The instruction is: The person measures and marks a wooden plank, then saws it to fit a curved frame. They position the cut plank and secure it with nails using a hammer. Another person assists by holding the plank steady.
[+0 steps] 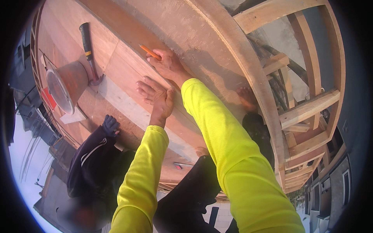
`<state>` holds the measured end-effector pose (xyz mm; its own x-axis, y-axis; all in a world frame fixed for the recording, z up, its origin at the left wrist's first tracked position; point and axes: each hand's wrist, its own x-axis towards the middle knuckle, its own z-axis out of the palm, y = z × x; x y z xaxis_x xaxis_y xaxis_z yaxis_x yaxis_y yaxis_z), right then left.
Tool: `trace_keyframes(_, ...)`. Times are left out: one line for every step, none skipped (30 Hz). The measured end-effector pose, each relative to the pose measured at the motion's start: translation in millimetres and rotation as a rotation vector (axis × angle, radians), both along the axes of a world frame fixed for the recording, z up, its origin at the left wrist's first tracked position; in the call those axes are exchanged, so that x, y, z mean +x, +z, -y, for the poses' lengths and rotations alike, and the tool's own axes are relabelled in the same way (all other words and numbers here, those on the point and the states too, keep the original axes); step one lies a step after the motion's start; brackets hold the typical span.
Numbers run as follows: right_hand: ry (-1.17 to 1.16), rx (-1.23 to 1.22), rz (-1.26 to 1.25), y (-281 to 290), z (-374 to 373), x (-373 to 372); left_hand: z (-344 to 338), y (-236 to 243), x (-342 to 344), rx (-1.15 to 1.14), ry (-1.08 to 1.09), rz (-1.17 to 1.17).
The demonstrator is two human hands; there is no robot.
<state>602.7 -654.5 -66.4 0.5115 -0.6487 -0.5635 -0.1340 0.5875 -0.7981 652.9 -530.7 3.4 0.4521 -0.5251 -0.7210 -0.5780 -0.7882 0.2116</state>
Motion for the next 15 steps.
trace_keyframes(0.045,0.011,-0.026,4,4,3,-2,-1,1,0.005,-0.004,0.004)
trace_keyframes(0.091,0.021,-0.052,9,9,4,-3,-2,2,0.009,-0.008,0.008)
trace_keyframes(0.135,0.025,-0.081,10,14,3,-3,-3,1,0.007,-0.014,0.009)
trace_keyframes(0.209,-0.046,-0.163,4,15,2,-2,-3,1,0.001,-0.014,0.014)
trace_keyframes(0.283,-0.118,-0.247,-4,16,0,-2,-4,1,-0.005,-0.014,0.018)
trace_keyframes(0.357,-0.186,-0.331,-11,13,-4,-2,-2,-1,-0.008,-0.015,0.02)
trace_keyframes(0.303,-0.18,-0.327,-17,7,-9,-1,-1,0,-0.011,-0.012,0.018)
trace_keyframes(0.249,-0.174,-0.323,-23,0,-18,0,0,1,-0.014,-0.008,0.015)
trace_keyframes(0.199,-0.164,-0.319,-24,-7,-23,0,2,1,-0.012,-0.002,0.012)
trace_keyframes(0.196,-0.111,-0.274,-11,-4,-24,-1,3,2,-0.012,0.001,0.011)
trace_keyframes(0.192,-0.057,-0.228,2,-1,-26,-1,3,3,-0.01,0.005,0.011)
trace_keyframes(0.183,-0.004,-0.19,11,3,-28,-1,3,3,-0.01,0.002,0.004)
trace_keyframes(0.177,-0.032,-0.167,10,4,-27,-1,3,3,-0.014,-0.003,0.005)
trace_keyframes(0.172,-0.059,-0.142,7,5,-24,-1,2,2,-0.017,-0.007,0.006)
trace_keyframes(0.165,-0.086,-0.117,3,7,-20,-1,2,1,-0.02,-0.013,0.009)
